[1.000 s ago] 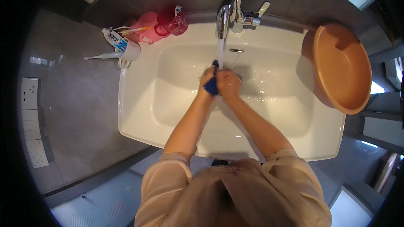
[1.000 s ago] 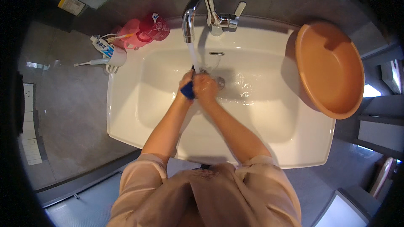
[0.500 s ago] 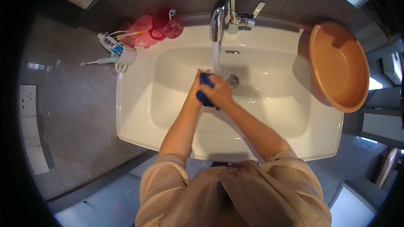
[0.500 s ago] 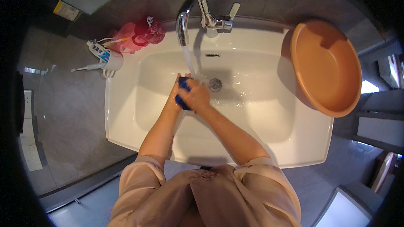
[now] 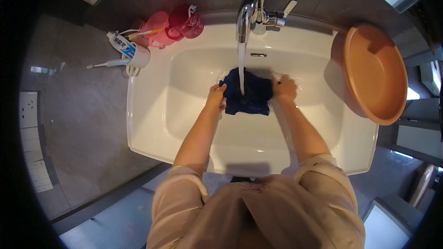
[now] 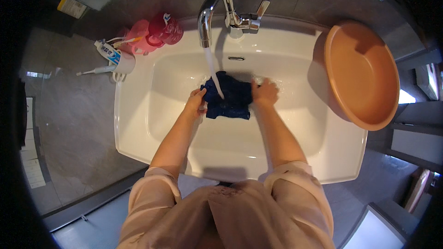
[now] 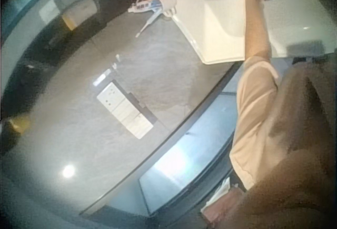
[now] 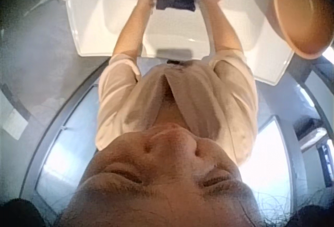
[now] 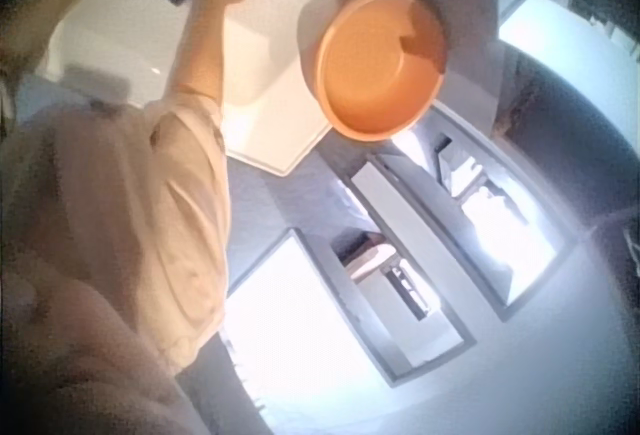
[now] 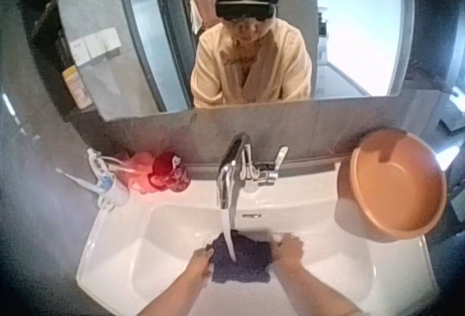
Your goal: The person washes a blue cloth in a sink, wipes the sink basin and faucet with the damp cloth, and rinses the cloth. Then, the person applies toothpaste from a tube onto a toothbrush and replaces the tube in a cup.
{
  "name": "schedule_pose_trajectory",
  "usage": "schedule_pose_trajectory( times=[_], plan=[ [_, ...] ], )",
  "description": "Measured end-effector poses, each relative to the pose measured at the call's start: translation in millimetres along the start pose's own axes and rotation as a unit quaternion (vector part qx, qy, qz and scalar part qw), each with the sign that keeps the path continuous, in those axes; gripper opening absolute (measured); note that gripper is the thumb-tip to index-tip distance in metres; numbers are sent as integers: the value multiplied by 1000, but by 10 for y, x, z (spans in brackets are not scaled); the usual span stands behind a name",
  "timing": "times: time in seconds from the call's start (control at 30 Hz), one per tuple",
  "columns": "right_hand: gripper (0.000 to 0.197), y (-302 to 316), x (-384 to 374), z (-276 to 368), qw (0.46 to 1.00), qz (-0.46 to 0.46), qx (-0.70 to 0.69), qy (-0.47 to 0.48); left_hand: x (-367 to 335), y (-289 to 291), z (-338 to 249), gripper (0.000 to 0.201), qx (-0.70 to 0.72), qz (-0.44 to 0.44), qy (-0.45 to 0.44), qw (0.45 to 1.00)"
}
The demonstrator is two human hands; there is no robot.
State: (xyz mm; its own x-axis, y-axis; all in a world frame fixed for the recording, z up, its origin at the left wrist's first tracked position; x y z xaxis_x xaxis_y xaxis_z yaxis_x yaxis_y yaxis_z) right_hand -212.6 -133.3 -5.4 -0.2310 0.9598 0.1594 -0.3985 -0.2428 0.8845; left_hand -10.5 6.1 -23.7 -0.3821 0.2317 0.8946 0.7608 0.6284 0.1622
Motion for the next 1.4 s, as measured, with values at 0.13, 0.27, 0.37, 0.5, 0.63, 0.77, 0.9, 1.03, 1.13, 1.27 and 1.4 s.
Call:
schedule_pose_trajectory(
  times=[0.13,0.27,0.37,0.5,0.63,0.77,0.9,1.03,1.13,1.27,1.4],
  plan=[
    [34,-605,32,320,911,177,-369,53,260,-387,-161,66,90,191,98,973],
    [20,-433,619,1060,864,75,-310,390,-37,30,-2,61,246,395,87,881],
    [28,-466,402,744,963,-70,-40,258,53,-423,-124,52,192,239,-23,952],
    [39,-3,-119,-43,984,18,47,169,241,-32,-269,51,-135,123,30,983],
    [44,-109,107,97,994,56,22,96,203,-18,-177,60,-145,91,17,985],
    [45,-452,312,491,854,175,-489,19,424,-448,-224,66,86,269,66,957],
    [26,-189,895,1223,931,101,-197,289,-505,-55,360,56,284,638,-87,710],
    [41,-259,-6,163,981,36,25,190,268,-431,-67,44,170,231,82,955],
    [51,18,-113,-93,987,63,90,115,388,-27,-301,61,-41,127,40,990],
    [56,-522,43,-53,986,79,-111,93,608,-383,-379,69,-35,212,43,976],
    [41,-103,611,992,848,254,-458,79,154,-158,-4,48,167,240,71,954]
  ],
)
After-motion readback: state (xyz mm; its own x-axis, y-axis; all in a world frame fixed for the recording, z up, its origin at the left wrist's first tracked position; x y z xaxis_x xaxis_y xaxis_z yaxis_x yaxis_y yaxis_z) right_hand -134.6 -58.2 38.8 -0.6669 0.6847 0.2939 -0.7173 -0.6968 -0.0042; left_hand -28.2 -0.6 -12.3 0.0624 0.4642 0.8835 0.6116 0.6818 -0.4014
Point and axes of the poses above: each hand's wrist, its own x-axis away from the middle knuckle, its own y-axis out of the back of the hand, z = x × y, the point moved 1 cm from there along -x, towards the middle knuckle, and after that the axes turned 14 degrees about y, right-handed, at the moved point
